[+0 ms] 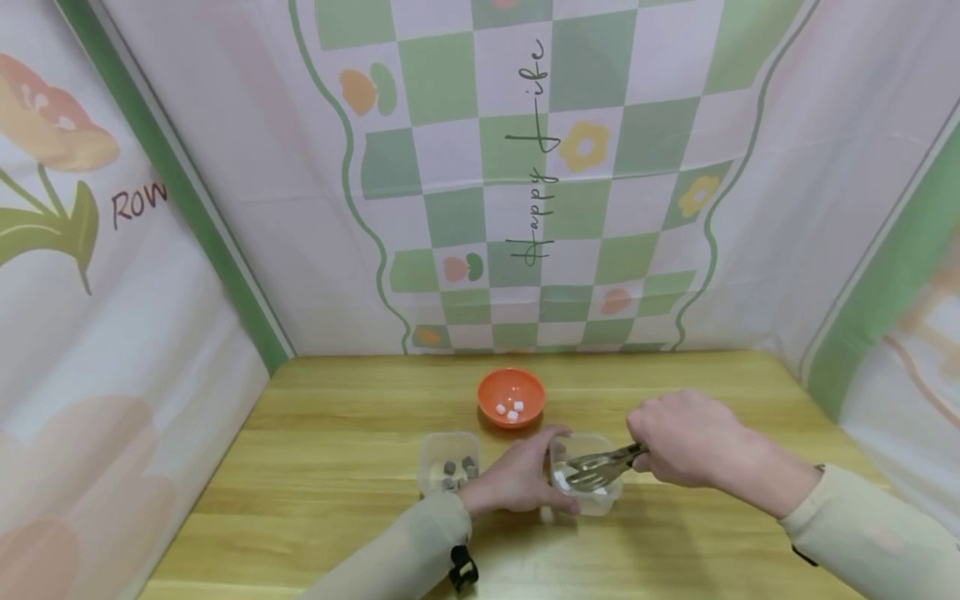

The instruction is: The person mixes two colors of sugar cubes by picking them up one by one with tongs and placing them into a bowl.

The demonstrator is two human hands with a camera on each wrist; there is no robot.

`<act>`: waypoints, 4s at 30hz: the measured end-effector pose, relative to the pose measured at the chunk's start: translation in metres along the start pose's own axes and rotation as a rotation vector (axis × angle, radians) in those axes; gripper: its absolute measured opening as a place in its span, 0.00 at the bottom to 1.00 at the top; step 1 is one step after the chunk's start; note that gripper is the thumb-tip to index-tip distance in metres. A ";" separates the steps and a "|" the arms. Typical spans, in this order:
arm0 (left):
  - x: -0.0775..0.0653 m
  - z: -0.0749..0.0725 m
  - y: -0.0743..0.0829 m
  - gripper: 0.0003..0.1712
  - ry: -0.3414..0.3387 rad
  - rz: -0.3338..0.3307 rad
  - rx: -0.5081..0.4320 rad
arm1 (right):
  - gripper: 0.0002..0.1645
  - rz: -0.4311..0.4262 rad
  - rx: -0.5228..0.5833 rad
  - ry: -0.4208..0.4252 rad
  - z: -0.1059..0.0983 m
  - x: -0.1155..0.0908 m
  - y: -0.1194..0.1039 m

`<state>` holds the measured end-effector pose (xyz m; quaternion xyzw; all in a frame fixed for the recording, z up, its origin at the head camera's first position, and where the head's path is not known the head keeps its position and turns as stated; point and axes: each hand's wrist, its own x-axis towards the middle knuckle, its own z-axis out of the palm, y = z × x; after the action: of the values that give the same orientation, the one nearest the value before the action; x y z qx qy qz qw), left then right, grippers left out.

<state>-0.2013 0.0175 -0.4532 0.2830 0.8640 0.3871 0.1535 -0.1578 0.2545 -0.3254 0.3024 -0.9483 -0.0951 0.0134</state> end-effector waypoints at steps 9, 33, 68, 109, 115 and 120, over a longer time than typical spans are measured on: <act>-0.001 0.000 0.000 0.62 0.000 0.007 -0.019 | 0.25 -0.018 0.006 0.041 0.002 0.000 0.001; 0.000 0.000 -0.001 0.62 0.002 0.012 -0.009 | 0.26 -0.030 0.053 0.014 0.007 -0.002 0.001; -0.001 0.000 -0.001 0.62 0.011 0.007 -0.008 | 0.25 -0.028 -0.008 0.092 0.007 0.003 0.002; 0.000 0.003 -0.003 0.63 0.013 0.007 0.023 | 0.22 0.045 0.174 0.086 0.020 -0.029 0.019; 0.001 0.003 -0.003 0.63 0.016 0.003 0.021 | 0.13 0.062 0.191 0.118 0.023 -0.038 0.024; 0.001 0.003 -0.003 0.64 0.014 0.005 0.031 | 0.15 0.093 0.198 0.117 0.023 -0.046 0.023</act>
<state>-0.2021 0.0184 -0.4573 0.2851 0.8702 0.3759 0.1420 -0.1353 0.3038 -0.3423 0.2631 -0.9636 0.0176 0.0433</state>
